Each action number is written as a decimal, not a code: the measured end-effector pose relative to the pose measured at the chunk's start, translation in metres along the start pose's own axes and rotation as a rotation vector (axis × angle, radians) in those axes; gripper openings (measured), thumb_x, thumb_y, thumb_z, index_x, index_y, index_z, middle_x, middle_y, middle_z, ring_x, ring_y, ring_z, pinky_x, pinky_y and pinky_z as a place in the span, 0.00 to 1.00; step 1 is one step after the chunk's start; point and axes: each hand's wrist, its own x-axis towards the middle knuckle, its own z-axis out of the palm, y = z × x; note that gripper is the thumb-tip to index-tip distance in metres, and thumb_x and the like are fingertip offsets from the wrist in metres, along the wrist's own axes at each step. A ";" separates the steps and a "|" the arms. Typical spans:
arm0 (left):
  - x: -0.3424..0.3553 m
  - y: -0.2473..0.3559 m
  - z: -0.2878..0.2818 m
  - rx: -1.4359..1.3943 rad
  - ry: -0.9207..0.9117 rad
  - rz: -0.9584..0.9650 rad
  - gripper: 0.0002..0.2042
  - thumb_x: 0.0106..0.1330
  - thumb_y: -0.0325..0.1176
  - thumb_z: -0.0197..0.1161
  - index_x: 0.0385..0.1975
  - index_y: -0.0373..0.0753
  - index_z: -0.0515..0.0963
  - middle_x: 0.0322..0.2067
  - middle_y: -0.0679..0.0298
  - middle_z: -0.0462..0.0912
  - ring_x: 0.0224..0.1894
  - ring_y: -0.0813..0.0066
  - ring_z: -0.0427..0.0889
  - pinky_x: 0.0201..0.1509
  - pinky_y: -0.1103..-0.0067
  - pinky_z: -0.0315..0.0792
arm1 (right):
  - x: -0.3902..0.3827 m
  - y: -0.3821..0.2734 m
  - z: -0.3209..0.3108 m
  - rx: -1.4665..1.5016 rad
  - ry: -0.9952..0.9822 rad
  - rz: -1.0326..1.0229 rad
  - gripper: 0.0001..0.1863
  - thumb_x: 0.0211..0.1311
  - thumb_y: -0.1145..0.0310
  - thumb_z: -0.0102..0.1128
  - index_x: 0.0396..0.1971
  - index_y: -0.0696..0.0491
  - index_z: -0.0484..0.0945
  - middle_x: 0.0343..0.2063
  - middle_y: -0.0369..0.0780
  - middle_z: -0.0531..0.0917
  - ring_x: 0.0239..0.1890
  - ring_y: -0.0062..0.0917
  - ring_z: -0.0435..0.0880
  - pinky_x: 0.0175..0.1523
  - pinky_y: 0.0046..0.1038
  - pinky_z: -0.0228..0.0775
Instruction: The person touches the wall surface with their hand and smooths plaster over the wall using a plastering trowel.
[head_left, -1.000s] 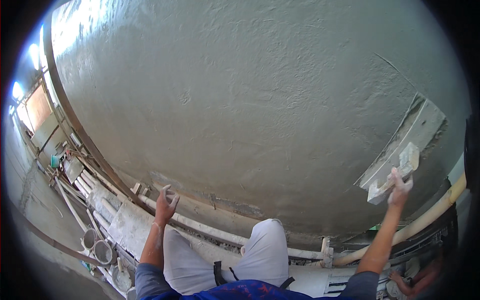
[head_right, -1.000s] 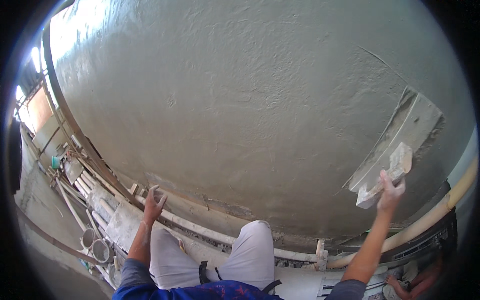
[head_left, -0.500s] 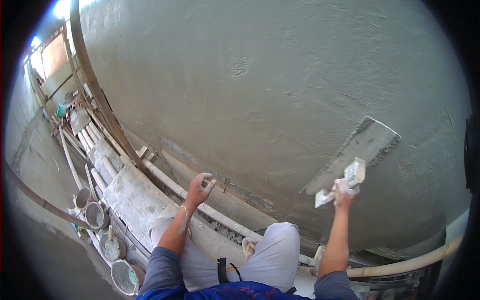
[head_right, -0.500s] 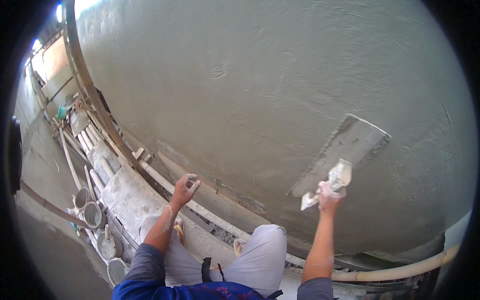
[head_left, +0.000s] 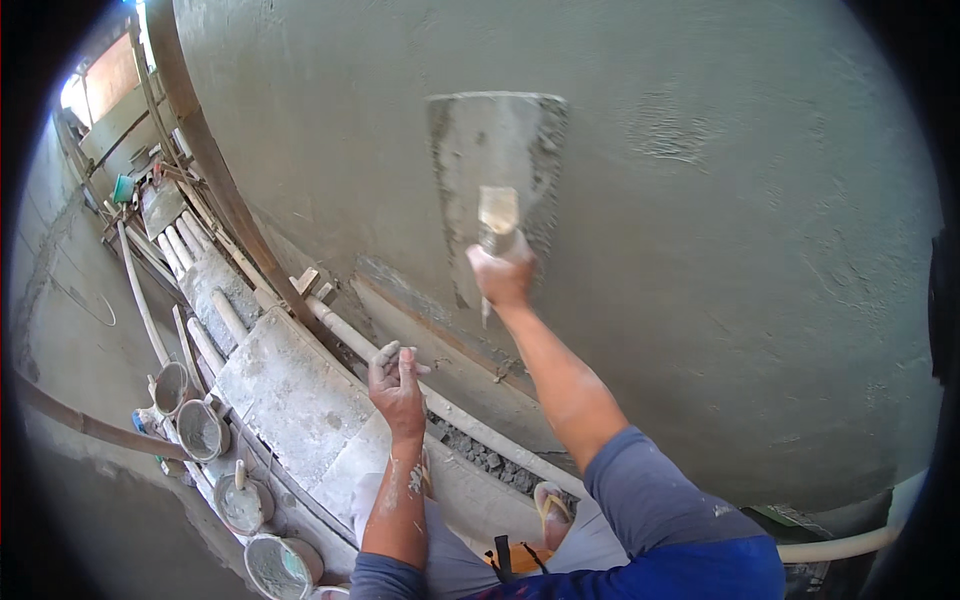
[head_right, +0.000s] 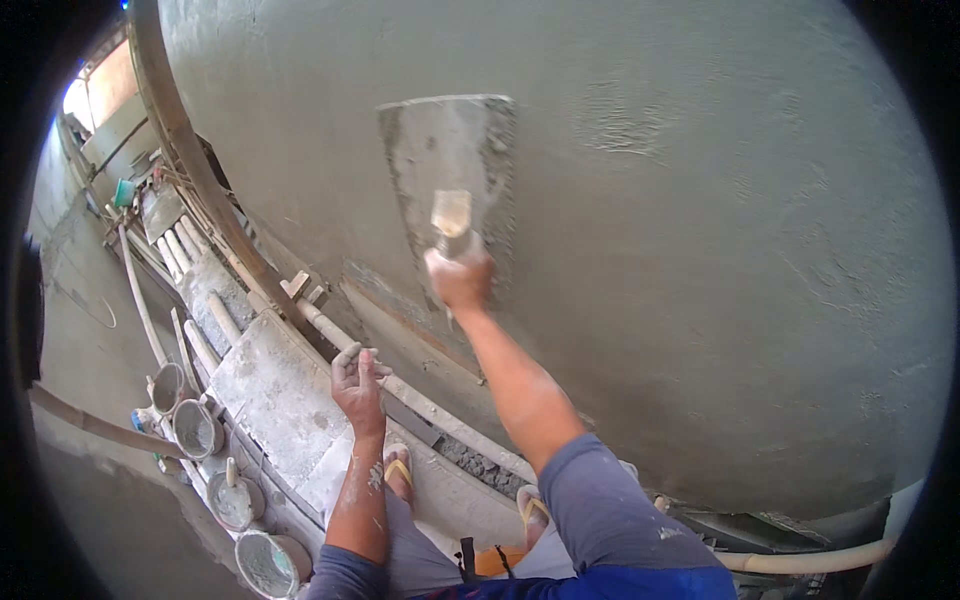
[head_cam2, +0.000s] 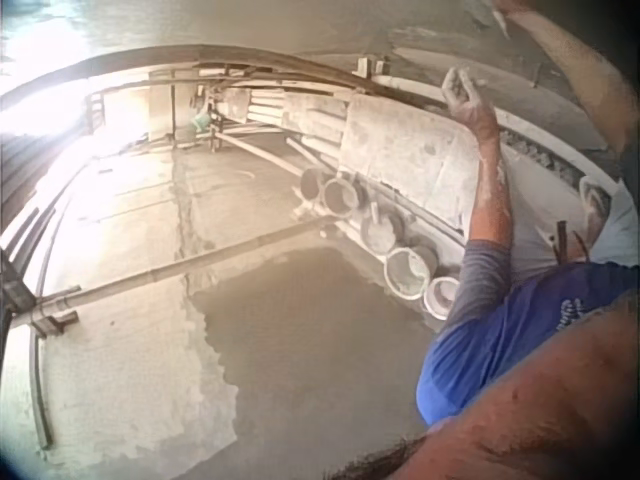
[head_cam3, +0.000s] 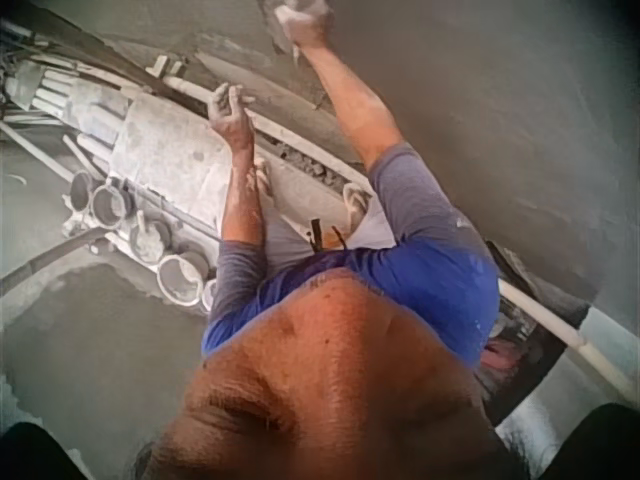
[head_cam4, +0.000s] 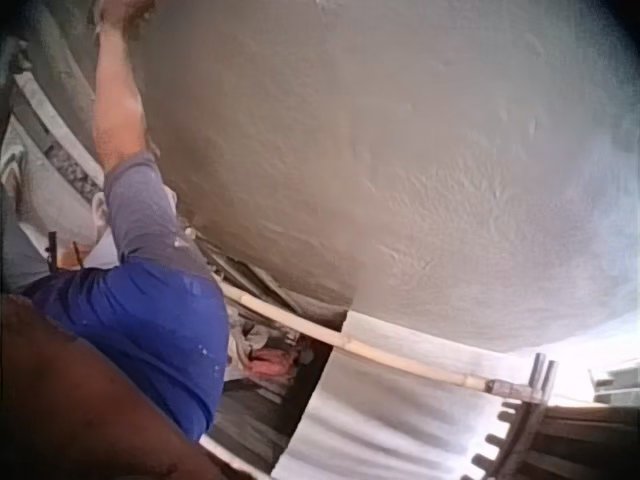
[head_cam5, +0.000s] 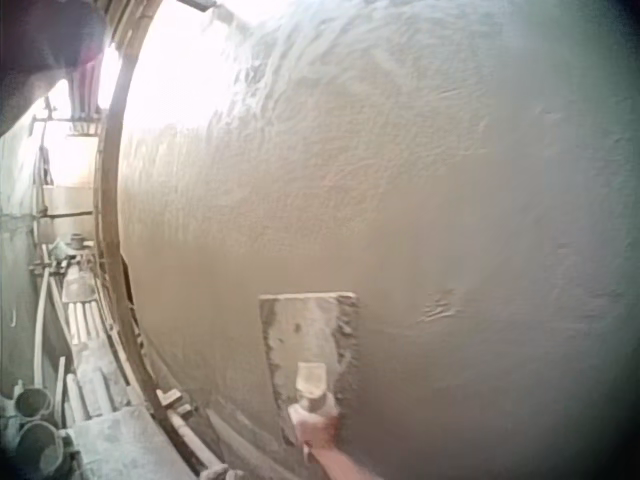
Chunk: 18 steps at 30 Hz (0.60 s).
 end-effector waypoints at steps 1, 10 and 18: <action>0.008 0.000 -0.005 -0.042 0.044 0.005 0.12 0.68 0.30 0.57 0.46 0.30 0.70 0.34 0.59 0.79 0.25 0.78 0.78 0.30 0.83 0.74 | 0.006 -0.003 0.031 -0.002 -0.015 0.006 0.15 0.40 0.67 0.64 0.31 0.58 0.77 0.24 0.49 0.83 0.30 0.42 0.84 0.34 0.38 0.74; 0.042 0.000 -0.010 -0.055 0.206 0.136 0.13 0.69 0.29 0.56 0.49 0.29 0.67 0.35 0.58 0.78 0.26 0.79 0.76 0.31 0.84 0.74 | 0.049 -0.018 0.146 0.081 -0.423 -0.004 0.23 0.36 0.61 0.64 0.33 0.62 0.79 0.30 0.54 0.83 0.37 0.47 0.83 0.42 0.38 0.74; 0.036 -0.001 -0.008 -0.119 0.241 0.139 0.14 0.71 0.32 0.53 0.50 0.30 0.65 0.34 0.59 0.77 0.25 0.80 0.75 0.30 0.85 0.71 | 0.002 -0.059 -0.040 -0.245 -0.518 -0.003 0.29 0.36 0.60 0.66 0.40 0.63 0.77 0.33 0.55 0.82 0.39 0.46 0.82 0.45 0.38 0.73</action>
